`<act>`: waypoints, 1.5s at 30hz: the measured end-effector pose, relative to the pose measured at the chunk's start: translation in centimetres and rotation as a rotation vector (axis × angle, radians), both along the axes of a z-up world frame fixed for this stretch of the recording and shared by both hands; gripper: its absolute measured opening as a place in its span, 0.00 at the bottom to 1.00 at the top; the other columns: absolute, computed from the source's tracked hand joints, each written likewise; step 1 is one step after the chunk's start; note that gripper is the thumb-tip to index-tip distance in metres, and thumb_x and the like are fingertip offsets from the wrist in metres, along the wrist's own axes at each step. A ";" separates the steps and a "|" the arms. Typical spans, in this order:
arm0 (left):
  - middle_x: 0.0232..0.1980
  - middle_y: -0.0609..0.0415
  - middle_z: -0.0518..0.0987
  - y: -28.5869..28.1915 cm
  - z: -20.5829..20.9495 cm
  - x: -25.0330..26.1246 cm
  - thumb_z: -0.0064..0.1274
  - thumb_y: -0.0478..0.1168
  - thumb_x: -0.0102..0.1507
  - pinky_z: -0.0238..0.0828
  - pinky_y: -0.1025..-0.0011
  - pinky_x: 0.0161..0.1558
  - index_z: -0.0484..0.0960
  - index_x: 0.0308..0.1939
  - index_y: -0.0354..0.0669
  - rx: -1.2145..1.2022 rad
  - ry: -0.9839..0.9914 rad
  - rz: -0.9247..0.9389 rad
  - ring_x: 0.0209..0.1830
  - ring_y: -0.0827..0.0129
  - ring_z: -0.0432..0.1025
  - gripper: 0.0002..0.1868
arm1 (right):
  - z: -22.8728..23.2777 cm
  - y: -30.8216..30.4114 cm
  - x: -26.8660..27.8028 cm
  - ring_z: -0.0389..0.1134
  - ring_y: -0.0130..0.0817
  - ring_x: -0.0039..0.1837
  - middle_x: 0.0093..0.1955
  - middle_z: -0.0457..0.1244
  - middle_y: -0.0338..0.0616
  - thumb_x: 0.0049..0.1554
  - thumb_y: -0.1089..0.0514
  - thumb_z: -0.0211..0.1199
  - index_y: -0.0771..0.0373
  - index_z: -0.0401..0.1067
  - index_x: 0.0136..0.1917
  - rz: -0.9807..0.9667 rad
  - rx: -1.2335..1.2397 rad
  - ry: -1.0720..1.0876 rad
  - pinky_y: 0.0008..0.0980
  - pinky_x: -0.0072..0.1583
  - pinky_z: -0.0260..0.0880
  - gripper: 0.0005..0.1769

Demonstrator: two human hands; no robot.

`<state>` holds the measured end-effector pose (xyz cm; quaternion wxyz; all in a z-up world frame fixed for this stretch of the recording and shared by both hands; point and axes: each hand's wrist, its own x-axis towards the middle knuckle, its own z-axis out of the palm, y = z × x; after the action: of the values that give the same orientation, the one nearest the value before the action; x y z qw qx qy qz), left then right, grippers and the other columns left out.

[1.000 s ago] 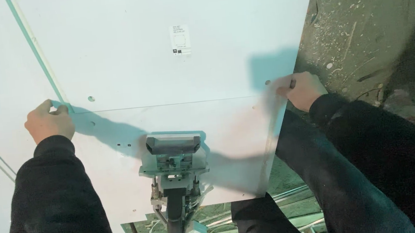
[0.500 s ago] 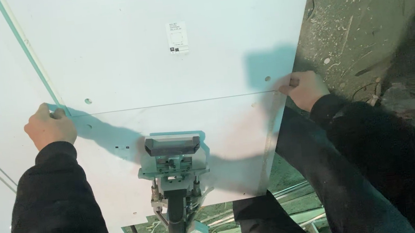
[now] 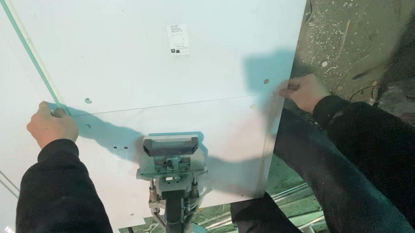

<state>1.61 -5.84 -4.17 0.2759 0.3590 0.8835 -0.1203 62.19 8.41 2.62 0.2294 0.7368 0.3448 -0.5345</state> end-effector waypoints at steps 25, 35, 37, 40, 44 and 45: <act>0.72 0.34 0.64 -6.6 21.1 24.1 0.48 0.42 0.66 0.59 0.48 0.74 0.56 0.81 0.52 0.228 -0.451 0.087 0.75 0.42 0.61 0.38 | 26.3 -5.6 5.5 0.62 0.49 0.74 0.73 0.62 0.55 0.67 0.57 0.59 0.66 0.63 0.77 -0.237 0.604 0.233 0.51 0.74 0.65 0.28; 0.72 0.44 0.69 -2.2 32.2 43.4 0.46 0.49 0.70 0.67 0.51 0.71 0.59 0.79 0.61 0.064 -0.644 -0.007 0.73 0.54 0.66 0.32 | 29.6 -7.1 31.1 0.67 0.59 0.67 0.65 0.66 0.61 0.73 0.46 0.61 0.70 0.73 0.70 0.121 1.228 -0.254 0.54 0.66 0.70 0.25; 0.69 0.42 0.73 0.1 29.8 47.2 0.47 0.47 0.67 0.68 0.55 0.67 0.63 0.76 0.58 0.157 -0.711 -0.049 0.69 0.55 0.69 0.31 | 29.2 -2.9 33.5 0.65 0.59 0.66 0.65 0.64 0.64 0.71 0.47 0.58 0.75 0.71 0.68 0.195 1.243 -0.249 0.55 0.66 0.65 0.27; 0.69 0.41 0.73 2.8 31.3 53.3 0.46 0.46 0.67 0.66 0.58 0.67 0.65 0.75 0.55 0.178 -0.808 -0.041 0.69 0.53 0.69 0.31 | 28.6 0.7 34.6 0.60 0.61 0.65 0.65 0.60 0.66 0.69 0.38 0.55 0.75 0.67 0.70 0.236 1.135 -0.310 0.56 0.62 0.62 0.36; 0.71 0.40 0.72 5.8 32.2 59.1 0.44 0.46 0.67 0.69 0.56 0.65 0.63 0.76 0.56 0.205 -0.866 -0.067 0.67 0.51 0.72 0.31 | 28.2 4.4 35.3 0.65 0.58 0.58 0.64 0.61 0.61 0.67 0.30 0.58 0.70 0.63 0.70 0.135 1.060 -0.351 0.54 0.54 0.67 0.40; 0.71 0.40 0.72 5.9 32.0 59.5 0.44 0.46 0.67 0.69 0.56 0.65 0.63 0.76 0.56 0.208 -0.863 -0.071 0.67 0.51 0.72 0.31 | 28.6 4.5 35.5 0.65 0.58 0.58 0.64 0.61 0.61 0.67 0.30 0.58 0.70 0.63 0.70 0.130 1.064 -0.349 0.54 0.54 0.67 0.40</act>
<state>61.06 0.05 27.87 0.5773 0.4325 0.6820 0.1207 97.65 12.89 31.24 -0.0877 0.8056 0.5685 -0.1419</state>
